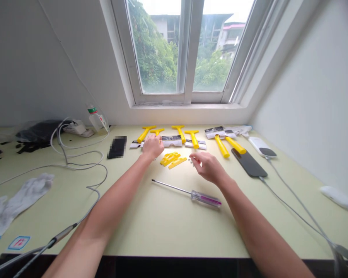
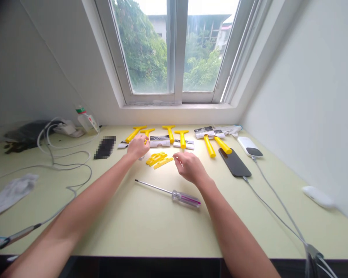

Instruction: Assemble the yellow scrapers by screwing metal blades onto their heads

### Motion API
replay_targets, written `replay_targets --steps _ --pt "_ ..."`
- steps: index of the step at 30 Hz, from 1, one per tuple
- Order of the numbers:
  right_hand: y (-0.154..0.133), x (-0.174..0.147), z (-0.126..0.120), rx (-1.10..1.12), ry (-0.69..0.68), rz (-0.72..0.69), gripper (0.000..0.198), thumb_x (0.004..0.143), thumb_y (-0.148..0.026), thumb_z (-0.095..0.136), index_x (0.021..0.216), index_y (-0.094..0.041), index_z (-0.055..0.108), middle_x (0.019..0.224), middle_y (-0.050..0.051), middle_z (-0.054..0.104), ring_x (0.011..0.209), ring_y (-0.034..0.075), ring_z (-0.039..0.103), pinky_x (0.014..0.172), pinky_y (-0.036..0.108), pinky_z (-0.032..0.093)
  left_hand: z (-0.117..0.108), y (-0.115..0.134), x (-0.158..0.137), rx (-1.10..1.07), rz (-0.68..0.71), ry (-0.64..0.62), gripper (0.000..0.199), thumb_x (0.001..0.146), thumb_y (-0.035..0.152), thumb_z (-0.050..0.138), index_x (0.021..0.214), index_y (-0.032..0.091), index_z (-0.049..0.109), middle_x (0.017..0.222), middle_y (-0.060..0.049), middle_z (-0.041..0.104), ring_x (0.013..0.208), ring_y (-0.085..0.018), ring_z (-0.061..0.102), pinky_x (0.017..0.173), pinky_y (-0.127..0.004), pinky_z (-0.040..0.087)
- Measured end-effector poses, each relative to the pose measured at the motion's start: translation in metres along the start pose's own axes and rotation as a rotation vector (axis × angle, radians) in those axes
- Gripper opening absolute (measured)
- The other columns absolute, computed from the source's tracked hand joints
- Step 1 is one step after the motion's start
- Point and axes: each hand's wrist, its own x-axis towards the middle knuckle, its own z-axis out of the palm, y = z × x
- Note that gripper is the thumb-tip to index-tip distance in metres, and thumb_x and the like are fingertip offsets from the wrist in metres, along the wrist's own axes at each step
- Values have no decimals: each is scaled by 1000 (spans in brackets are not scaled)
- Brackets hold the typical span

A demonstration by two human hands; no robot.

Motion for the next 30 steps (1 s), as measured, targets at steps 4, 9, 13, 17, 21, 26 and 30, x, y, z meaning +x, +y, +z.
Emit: replay_targets --steps 4,9,13,17,21,26,30 --pt "5 -3 5 45 -1 78 19 93 -23 51 85 -18 67 72 5 69 67 18 62 66 28 45 8 14 -5 46 91 -31 24 90 25 45 98 19 67 104 -12 64 106 -28 56 90 -38 42" --pt "11 -3 10 145 26 219 39 96 -38 45 65 -19 58 57 3 64 55 16 61 60 27 44 17 41 4 74 173 -80 24 88 24 47 100 17 67 113 -14 62 114 -30 52 96 -43 37" --pt "21 -2 9 204 122 225 29 96 -21 35 100 -18 63 90 6 73 72 15 67 72 27 51 23 80 11 46 202 -128 29 90 25 42 104 15 65 113 -16 61 115 -31 51 98 -45 36" --pt "31 -1 7 148 334 280 28 91 -21 41 110 -18 62 103 8 70 85 20 67 81 33 51 36 126 17 -14 233 -247 37 92 41 41 115 19 60 117 -13 62 116 -28 54 96 -40 40" --pt "37 -3 4 94 352 383 24 89 -26 45 102 -19 64 99 7 71 79 20 66 77 33 51 53 159 28 -57 130 -390 47 85 45 54 123 18 56 114 -17 64 106 -32 61 86 -41 47" --pt "45 -5 0 74 295 435 26 88 -29 43 99 -19 65 93 6 72 79 20 67 76 33 50 62 162 31 -185 25 -419 37 85 34 57 120 20 59 112 -16 65 108 -30 62 90 -41 46" --pt "49 -4 2 73 297 452 27 86 -31 45 98 -18 65 91 8 72 79 23 68 74 35 50 55 148 26 -373 -21 -319 38 94 32 43 129 24 55 121 -14 62 113 -27 59 94 -38 44"
